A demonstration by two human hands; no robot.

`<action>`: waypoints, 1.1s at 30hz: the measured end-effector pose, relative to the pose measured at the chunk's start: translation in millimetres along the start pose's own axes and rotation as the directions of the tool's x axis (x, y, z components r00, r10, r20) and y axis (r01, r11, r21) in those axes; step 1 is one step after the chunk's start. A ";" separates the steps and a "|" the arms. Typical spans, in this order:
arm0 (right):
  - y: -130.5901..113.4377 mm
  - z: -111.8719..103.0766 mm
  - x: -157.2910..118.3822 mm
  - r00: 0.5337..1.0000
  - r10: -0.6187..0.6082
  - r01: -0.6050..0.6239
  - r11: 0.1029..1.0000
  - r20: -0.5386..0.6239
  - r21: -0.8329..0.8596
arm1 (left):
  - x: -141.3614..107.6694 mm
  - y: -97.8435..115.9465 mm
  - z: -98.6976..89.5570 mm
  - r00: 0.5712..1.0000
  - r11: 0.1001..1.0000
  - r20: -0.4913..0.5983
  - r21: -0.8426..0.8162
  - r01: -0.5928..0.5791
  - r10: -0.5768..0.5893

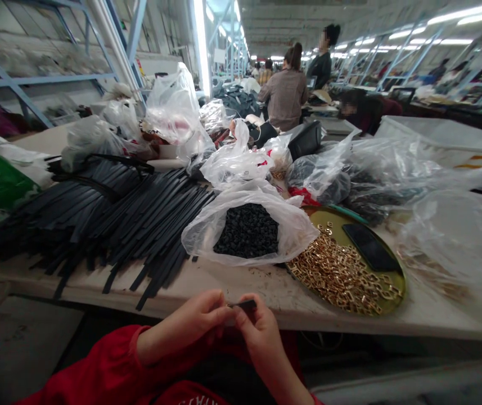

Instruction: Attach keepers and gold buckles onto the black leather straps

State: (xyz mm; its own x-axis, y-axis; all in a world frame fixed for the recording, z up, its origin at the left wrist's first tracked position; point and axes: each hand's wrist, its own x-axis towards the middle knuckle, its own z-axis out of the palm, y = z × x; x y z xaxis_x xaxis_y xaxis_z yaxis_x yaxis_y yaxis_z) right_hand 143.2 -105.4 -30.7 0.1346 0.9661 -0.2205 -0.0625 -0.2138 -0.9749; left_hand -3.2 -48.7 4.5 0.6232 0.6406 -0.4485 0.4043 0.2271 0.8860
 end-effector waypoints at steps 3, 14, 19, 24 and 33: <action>-1.2 -1.0 8.7 1.000 -0.007 0.008 0.998 0.021 -0.061 | 9.7 -6.1 -2.3 1.000 0.999 -0.007 -0.036 0.004 -0.004; 6.2 -0.8 36.7 0.998 0.049 -0.048 0.998 0.029 -0.043 | 23.8 -3.7 -17.7 0.997 0.994 -0.027 0.082 -0.068 0.071; -3.8 -3.8 40.2 0.991 -0.023 0.048 0.982 0.135 -0.182 | 40.0 -12.6 -18.0 0.991 0.999 -0.127 0.044 -0.029 0.034; -26.0 -34.4 79.7 0.964 -0.218 0.261 0.692 0.150 -0.673 | 46.4 -5.3 -20.5 0.952 0.949 -0.180 0.244 -0.200 0.247; -28.2 -58.0 150.2 0.937 -0.340 0.180 0.269 0.082 -0.946 | 38.7 -3.2 -25.0 0.973 0.981 -0.178 0.150 -0.121 0.147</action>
State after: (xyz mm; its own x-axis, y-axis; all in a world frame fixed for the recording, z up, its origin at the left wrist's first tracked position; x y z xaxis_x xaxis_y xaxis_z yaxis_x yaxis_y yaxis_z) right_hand 222.5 37.3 -38.1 0.0664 0.9895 0.1280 0.9432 -0.0204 -0.3317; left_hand 2.9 -6.3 -12.7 0.5469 0.7871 -0.2853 0.4220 0.0351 0.9059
